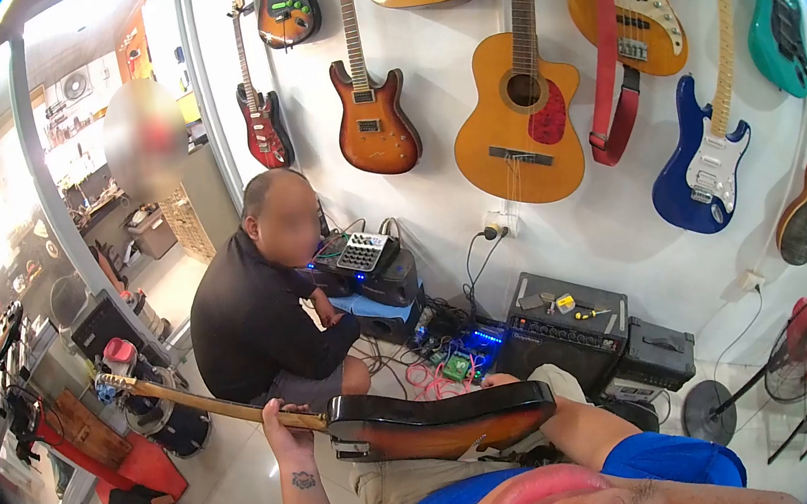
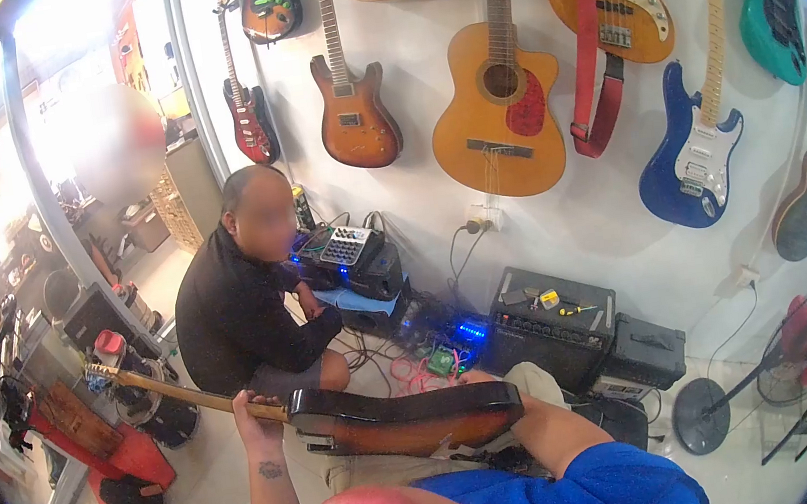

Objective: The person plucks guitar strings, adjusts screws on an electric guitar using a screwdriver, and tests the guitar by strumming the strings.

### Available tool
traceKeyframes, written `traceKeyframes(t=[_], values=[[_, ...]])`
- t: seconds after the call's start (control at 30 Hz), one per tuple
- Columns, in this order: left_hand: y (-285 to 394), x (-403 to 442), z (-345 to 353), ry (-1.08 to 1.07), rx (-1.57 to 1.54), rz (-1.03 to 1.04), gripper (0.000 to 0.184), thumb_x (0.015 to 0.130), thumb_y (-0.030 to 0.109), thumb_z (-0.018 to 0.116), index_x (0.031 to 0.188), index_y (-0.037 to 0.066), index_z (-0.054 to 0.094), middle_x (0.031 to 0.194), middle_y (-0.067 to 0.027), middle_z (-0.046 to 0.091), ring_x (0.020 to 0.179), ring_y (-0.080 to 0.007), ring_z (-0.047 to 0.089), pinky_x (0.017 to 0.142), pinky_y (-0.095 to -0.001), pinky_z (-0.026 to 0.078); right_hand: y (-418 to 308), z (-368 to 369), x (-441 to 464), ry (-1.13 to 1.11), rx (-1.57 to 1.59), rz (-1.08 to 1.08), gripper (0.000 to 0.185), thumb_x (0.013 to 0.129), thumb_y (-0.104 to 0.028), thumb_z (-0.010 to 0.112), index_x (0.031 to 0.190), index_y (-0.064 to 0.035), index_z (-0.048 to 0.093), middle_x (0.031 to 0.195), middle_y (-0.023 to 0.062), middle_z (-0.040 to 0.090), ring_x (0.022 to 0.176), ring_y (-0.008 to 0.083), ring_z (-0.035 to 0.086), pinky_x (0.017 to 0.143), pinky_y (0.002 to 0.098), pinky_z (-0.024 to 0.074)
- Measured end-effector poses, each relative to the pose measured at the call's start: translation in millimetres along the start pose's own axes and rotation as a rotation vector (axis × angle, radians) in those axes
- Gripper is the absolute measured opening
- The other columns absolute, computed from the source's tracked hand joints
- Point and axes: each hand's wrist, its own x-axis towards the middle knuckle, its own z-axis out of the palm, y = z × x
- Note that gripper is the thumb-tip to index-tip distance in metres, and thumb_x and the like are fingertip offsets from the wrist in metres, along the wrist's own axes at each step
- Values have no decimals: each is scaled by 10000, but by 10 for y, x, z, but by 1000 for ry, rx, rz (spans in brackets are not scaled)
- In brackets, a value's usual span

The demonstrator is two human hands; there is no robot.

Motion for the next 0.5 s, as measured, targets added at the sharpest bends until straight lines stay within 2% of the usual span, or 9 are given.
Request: traceKeyframes(t=[0.5], values=[[-9, 18, -4, 6, -5, -13, 191, 872, 294, 747, 891, 151, 622, 729, 5, 609, 723, -171, 634, 806, -398, 569, -25, 33, -18, -19, 3, 5, 304, 845, -283, 728, 1020, -35, 749, 903, 141, 735, 847, 240, 701, 749, 434, 530]])
